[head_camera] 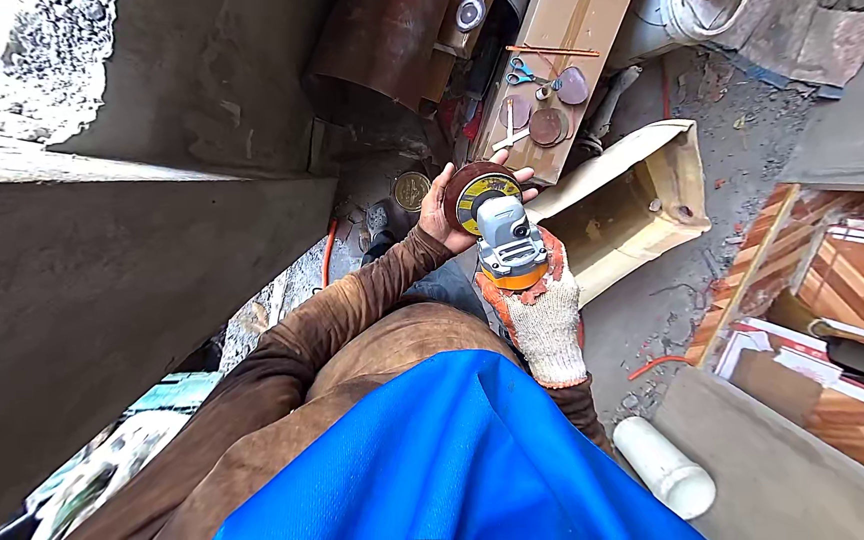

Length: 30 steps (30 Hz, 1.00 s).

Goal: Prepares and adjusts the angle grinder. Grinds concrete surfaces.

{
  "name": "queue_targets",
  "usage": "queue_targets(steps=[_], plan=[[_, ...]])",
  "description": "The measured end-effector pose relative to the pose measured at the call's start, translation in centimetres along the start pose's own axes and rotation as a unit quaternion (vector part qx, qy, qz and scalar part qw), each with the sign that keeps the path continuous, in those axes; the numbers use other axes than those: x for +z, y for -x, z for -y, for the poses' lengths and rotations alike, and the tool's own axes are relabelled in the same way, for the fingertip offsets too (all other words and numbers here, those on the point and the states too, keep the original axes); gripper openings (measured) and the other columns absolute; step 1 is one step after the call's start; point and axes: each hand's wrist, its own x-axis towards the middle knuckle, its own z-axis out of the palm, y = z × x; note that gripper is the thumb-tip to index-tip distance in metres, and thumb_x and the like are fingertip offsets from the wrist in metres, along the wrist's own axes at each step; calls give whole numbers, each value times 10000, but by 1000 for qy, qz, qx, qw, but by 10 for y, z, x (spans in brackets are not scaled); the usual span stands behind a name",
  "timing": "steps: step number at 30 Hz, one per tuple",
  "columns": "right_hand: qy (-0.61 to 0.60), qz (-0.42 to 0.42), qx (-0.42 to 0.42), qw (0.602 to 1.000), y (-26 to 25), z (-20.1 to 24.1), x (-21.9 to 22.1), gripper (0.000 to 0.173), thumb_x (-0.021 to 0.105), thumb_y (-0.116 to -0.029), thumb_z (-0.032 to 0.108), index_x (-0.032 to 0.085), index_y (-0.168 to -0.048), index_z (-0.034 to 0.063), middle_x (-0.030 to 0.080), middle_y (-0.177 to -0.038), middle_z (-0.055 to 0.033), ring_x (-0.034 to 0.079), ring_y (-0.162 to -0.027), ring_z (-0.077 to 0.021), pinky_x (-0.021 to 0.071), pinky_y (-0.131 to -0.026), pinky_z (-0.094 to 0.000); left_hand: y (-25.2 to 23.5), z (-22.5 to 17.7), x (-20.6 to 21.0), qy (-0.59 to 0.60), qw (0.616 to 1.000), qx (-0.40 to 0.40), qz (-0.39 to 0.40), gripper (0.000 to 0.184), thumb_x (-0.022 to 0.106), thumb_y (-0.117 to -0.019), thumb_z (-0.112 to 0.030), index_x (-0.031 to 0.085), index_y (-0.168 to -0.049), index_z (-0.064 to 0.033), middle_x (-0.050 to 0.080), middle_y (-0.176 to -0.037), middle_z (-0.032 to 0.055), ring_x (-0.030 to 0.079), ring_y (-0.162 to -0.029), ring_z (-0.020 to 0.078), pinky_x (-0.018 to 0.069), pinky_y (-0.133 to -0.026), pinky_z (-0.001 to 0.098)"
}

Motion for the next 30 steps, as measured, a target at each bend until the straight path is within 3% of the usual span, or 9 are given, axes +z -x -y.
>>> queue_targets(steps=[8, 18, 24, 30], plan=[[12, 18, 17, 1000, -1, 0, 1, 939, 891, -696, 434, 493, -1466, 73, 723, -1161, -88, 705, -1045, -171, 590, -926, -423, 0, 3, -4, -2, 1000, -8, -3, 857, 163, -971, -669, 265, -1617, -115, 387, -1560, 312, 407, -1425, 486, 404, -1127, 603], [33, 22, 26, 999, -2, -3, 4, 955, 872, -701, 498, 493, -1462, 63, 718, -1152, -114, 703, -1044, -214, 584, -914, -462, -1, 4, -10, -2, 1000, -11, 8, 887, 182, -963, -680, 252, -1619, -88, 368, -1571, 319, 372, -1449, 492, 372, -1154, 607], [25, 34, 37, 998, -5, -4, 5, 945, 880, -701, 459, 486, -1478, 93, 720, -1170, -86, 703, -1049, -205, 586, -912, -483, -1, 4, -12, -8, 1000, -17, -9, 885, 186, -960, -696, 262, -1624, -115, 368, -1582, 298, 364, -1452, 500, 376, -1123, 665], [17, 35, 41, 998, -7, -1, 5, 942, 890, -698, 438, 486, -1476, 93, 724, -1162, -91, 704, -1055, -207, 583, -929, -480, -3, 2, -15, -22, 1000, -22, 6, 884, 201, -959, -698, 268, -1622, -117, 362, -1587, 298, 356, -1457, 503, 368, -1139, 650]])
